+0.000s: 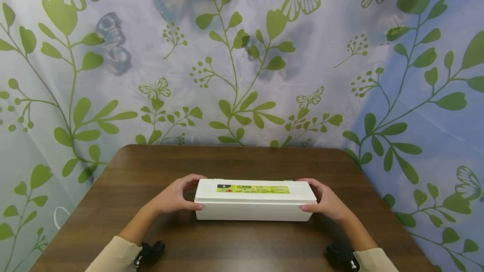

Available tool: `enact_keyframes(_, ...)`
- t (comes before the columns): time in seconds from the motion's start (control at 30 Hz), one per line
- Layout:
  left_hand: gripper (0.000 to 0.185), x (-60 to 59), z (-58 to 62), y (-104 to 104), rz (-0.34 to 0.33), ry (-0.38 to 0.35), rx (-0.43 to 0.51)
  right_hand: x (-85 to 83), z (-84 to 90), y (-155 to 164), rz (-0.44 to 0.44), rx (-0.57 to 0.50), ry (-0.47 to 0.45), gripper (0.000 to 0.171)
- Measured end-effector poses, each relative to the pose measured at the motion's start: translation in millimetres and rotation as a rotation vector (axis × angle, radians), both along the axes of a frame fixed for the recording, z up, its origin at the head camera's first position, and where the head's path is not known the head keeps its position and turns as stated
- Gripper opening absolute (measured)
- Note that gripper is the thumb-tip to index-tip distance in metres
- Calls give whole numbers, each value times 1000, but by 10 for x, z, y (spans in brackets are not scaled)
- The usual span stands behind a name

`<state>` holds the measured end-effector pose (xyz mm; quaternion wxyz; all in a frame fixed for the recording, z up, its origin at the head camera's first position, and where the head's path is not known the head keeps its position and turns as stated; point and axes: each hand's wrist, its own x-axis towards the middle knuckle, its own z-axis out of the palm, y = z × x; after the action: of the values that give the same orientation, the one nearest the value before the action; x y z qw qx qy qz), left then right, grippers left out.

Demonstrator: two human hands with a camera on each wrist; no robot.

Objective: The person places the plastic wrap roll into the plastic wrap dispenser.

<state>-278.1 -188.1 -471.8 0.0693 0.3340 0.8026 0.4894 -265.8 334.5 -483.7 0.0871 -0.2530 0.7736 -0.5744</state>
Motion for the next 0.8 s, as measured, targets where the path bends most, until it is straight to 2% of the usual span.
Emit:
enact_keyframes(0.2,73,-7,-23,9,-8,-4,8,7,-15,5,6,0,2,79)
enact_keyframes(0.33,76,-1,-52,14,-8,8,17,10,-26,9,44,-19,11,83)
enact_keyframes(0.47,82,29,-71,19,-23,-10,36,12,-42,12,81,-39,24,87)
enact_keyframes(0.63,90,69,-82,35,-26,-23,36,35,-61,15,67,-40,21,90)
enact_keyframes(0.8,91,87,-92,41,-6,11,19,48,-62,13,65,-42,31,93)
